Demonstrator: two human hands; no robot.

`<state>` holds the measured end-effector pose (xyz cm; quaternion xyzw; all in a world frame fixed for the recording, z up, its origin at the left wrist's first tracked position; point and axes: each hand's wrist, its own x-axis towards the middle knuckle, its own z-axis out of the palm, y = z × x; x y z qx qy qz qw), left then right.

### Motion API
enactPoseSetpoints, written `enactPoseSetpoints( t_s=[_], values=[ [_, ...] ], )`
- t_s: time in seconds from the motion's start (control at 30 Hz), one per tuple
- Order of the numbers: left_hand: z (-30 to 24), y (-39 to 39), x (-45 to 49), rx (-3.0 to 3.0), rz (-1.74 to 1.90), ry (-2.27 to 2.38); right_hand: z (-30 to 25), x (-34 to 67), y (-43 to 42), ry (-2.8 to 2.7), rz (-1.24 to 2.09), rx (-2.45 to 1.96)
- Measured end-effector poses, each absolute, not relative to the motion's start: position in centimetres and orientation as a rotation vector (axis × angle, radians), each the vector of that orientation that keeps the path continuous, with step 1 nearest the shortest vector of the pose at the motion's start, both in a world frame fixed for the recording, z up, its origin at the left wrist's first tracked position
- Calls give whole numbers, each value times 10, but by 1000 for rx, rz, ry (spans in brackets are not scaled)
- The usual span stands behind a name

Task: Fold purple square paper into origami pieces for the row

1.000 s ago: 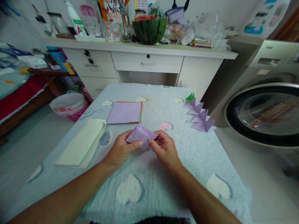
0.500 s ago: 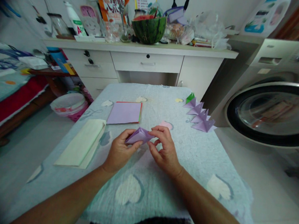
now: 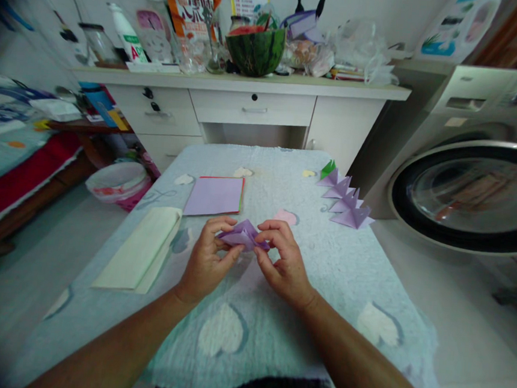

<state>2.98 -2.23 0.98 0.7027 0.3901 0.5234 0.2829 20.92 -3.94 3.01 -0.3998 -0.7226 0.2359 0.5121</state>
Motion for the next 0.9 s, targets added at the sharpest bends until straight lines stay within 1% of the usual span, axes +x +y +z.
enactPoseSetpoints(
  t_s=[0.17,0.33,0.53,0.9],
  values=[
    [9,-22,29,1904,1381,1013,29,209,-38,-1753,574,-933],
    [13,-23,26,2047,1358,1014,30,209,-39,-1762,585,-929],
    [17,-21,23,2113,1281,993,31,209,-39,-1725,660,-931],
    [24,-20,23,2230,1351,948,27,210,-37,-1693,721,-923]
  ],
)
